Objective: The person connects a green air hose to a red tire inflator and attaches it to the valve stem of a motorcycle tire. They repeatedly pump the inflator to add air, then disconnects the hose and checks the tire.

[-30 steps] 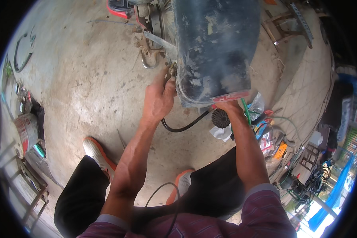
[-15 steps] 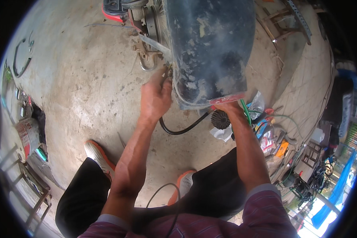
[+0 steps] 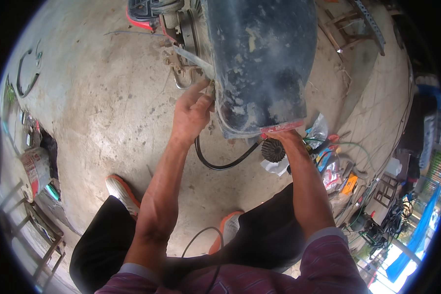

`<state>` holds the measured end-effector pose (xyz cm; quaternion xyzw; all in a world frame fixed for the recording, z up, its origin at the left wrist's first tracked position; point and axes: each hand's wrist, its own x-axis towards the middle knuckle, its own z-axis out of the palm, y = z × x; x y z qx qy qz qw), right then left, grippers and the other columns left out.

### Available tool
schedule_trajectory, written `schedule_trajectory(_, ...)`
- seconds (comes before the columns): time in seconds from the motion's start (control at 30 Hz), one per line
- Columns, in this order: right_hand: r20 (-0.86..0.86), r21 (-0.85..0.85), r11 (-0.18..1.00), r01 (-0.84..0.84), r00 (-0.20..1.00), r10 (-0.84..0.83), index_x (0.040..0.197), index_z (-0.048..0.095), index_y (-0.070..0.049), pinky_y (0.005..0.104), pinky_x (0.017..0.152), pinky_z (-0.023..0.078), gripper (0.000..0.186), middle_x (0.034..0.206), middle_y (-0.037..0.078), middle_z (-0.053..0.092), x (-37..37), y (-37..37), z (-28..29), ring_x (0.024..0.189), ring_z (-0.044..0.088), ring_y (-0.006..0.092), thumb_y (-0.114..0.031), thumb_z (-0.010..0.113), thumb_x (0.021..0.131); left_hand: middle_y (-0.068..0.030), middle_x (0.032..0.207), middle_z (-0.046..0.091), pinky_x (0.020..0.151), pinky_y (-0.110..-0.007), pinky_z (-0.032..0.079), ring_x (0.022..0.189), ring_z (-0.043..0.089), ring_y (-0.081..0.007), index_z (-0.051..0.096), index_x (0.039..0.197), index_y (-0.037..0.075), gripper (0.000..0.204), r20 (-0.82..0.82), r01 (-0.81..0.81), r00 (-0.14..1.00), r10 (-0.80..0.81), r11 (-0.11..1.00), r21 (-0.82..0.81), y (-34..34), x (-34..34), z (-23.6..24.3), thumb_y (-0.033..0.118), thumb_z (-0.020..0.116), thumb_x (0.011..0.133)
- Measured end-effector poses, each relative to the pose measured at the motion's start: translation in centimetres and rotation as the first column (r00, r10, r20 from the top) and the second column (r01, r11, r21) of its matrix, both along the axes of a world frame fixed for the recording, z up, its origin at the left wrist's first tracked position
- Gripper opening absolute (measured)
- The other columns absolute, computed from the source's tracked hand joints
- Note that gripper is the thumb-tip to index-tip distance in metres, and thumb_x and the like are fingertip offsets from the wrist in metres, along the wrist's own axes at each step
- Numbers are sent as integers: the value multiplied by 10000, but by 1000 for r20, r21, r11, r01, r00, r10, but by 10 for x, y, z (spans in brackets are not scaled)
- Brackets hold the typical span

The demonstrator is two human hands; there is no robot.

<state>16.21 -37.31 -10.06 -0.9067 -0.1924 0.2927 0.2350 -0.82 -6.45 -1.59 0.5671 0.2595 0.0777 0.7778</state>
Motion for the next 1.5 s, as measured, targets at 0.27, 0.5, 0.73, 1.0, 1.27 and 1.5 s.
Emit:
schedule_trajectory(0.27, -873, 488, 198, 850, 468, 138, 1399, 604, -88, 482, 1084, 487, 542, 1360, 108, 666, -10, 12, -1, 1195, 614, 317, -492, 492, 1056, -50, 776, 674, 555, -258, 436, 599, 536, -92, 468, 1520, -49, 599, -28, 52, 998, -55, 992, -114, 13, 2, -2, 178, 577, 977)
schedule_trajectory(0.5, -939, 300, 158, 941, 262, 223, 1358, 625, -102, 536, 1082, 472, 558, 1345, 124, 662, -13, 21, 8, 1223, 599, 344, -506, 522, 988, -53, 755, 672, 549, -261, 436, 581, 537, -93, 473, 1520, -34, 602, -28, 102, 994, -107, 985, -139, 18, 8, -1, 171, 576, 964)
schedule_trajectory(0.73, -945, 328, 177, 928, 321, 69, 1380, 622, -123, 529, 1100, 472, 586, 1363, 105, 668, -27, 19, 17, 1227, 609, 342, -561, 477, 1018, -68, 752, 687, 642, -302, 503, 667, 626, -124, 549, 1439, -29, 505, -18, 46, 999, -46, 999, 1, 16, 10, -17, 165, 595, 975)
schedule_trajectory(1.0, -480, 406, 810, 424, 853, -206, 1500, 508, -121, 490, 1228, 316, 729, 1516, 98, 566, -7, -35, -25, 1402, 480, 305, -595, 584, 951, -71, 804, 675, 547, -263, 432, 652, 585, -105, 519, 1445, -29, 492, -16, 38, 999, -38, 999, -9, 8, 15, -13, 171, 569, 999)
schedule_trajectory(1.27, 599, -167, 865, -473, 648, 470, 1542, 457, -108, 488, 1248, 274, 876, 1551, 127, 522, -9, -51, -32, 1441, 437, 301, -577, 731, 855, -57, 803, 670, 543, -258, 422, 657, 584, -103, 531, 1416, -50, 453, 4, -2, 1000, 2, 999, -34, 5, 18, -14, 126, 579, 1002)
schedule_trajectory(1.5, -71, 306, 952, 6, 997, 17, 1538, 462, -105, 473, 1247, 285, 868, 1543, 120, 537, -9, -46, -33, 1439, 444, 294, -587, 721, 864, -57, 766, 675, 568, -291, 496, 638, 634, -119, 573, 1399, -7, 438, 10, -22, 1000, 22, 998, -53, 4, 18, -22, 193, 610, 1011)
